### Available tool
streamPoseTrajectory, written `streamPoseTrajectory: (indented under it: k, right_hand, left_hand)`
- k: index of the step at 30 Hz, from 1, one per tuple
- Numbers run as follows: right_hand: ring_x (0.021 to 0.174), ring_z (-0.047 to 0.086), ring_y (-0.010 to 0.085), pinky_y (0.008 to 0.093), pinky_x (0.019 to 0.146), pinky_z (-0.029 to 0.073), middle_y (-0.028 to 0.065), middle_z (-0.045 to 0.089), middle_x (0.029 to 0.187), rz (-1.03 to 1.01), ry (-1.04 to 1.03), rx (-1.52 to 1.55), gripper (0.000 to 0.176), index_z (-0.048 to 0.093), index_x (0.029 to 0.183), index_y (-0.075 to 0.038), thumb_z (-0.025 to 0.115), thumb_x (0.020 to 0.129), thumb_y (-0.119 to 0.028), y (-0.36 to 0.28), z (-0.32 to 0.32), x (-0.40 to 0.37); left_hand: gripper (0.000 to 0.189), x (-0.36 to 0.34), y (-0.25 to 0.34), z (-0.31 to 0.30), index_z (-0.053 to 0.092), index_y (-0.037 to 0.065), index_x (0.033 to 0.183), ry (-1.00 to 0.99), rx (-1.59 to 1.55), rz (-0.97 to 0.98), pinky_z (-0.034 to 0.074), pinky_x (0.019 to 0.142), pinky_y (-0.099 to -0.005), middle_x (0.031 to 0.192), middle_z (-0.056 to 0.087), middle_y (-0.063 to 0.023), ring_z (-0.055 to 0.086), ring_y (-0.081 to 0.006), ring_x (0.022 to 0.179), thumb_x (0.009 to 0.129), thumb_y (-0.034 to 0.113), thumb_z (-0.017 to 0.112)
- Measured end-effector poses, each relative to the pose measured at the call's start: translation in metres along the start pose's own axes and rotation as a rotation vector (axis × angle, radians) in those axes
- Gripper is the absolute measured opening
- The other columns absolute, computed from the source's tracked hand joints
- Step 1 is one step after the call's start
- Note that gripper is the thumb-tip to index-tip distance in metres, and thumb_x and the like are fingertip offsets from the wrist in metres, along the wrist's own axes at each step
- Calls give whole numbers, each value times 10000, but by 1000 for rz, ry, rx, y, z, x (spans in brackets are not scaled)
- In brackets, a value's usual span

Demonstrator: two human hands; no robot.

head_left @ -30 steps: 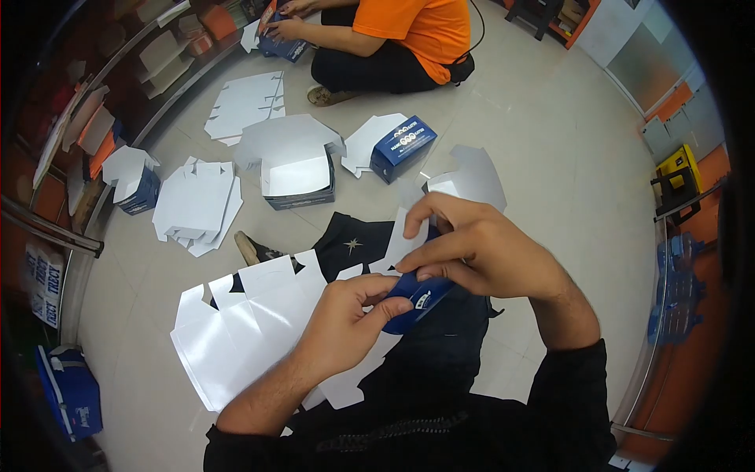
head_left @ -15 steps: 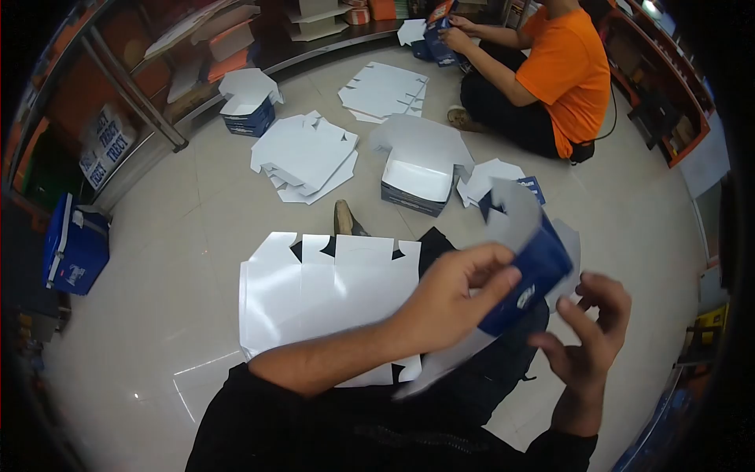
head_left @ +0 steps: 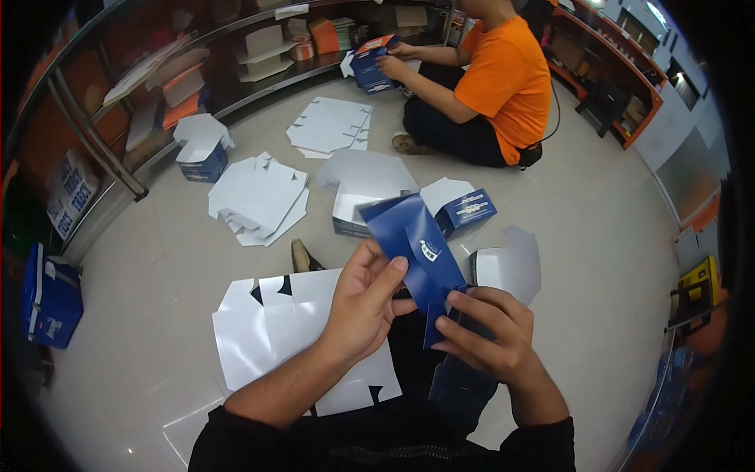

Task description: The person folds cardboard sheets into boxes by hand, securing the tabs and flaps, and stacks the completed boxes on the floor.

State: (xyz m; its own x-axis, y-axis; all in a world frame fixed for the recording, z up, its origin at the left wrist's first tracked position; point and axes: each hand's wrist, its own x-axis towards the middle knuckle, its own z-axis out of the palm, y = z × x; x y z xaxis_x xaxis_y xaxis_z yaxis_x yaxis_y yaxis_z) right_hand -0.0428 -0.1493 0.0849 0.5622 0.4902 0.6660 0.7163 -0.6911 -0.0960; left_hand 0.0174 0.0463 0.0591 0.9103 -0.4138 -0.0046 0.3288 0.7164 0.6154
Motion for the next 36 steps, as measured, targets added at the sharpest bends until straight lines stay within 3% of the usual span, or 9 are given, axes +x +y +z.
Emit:
streamPoseTrajectory:
  k: [5,11,13,26,31,36]
  right_hand:
    - [883,654,260,331,708,577,49,680,1158,51,77,-87,391,740,1028,-123,840,657,-194,-2,2,5]
    - [924,653,234,282,674,541,5,692,1162,-37,-36,-135,277,742,1013,-120,754,737,-141,2,-2,4]
    - [938,650,224,272,662,528,5,692,1161,-85,-57,-22,273,741,1013,-121,725,740,-128,5,-4,3]
    - [939,647,243,313,700,554,59,667,1181,-18,60,-165,349,728,1060,-118,696,712,-124,1,8,2]
    - [941,646,268,323,717,571,71,666,1047,50,139,-128,368,728,1056,-121,713,689,-134,0,11,5]
    - [944,647,279,325,715,570,72,660,1029,100,149,-112,383,729,1048,-129,740,665,-127,0,13,6]
  left_hand:
    - [358,-4,-9,-1,441,45,1319,-18,79,-1,605,864,-361,1259,573,-103,629,-179,1108,979,44,555]
    - [401,-6,-12,-4,436,61,1345,-19,189,41,604,865,-334,1270,575,-92,632,-168,1101,969,33,571]
    - [404,-5,-10,-5,435,64,1348,-19,171,56,605,862,-330,1271,576,-90,628,-168,1107,969,35,571]
    - [364,-9,-27,2,450,43,1327,-6,52,80,636,798,-312,1263,561,-110,647,-220,1095,976,17,544]
    - [367,-8,-28,4,447,53,1330,-26,6,102,601,890,-345,1262,570,-109,637,-214,1113,977,10,539]
    - [358,-9,-30,2,472,52,1315,-14,52,72,584,904,-345,1274,568,-103,625,-206,1128,969,8,556]
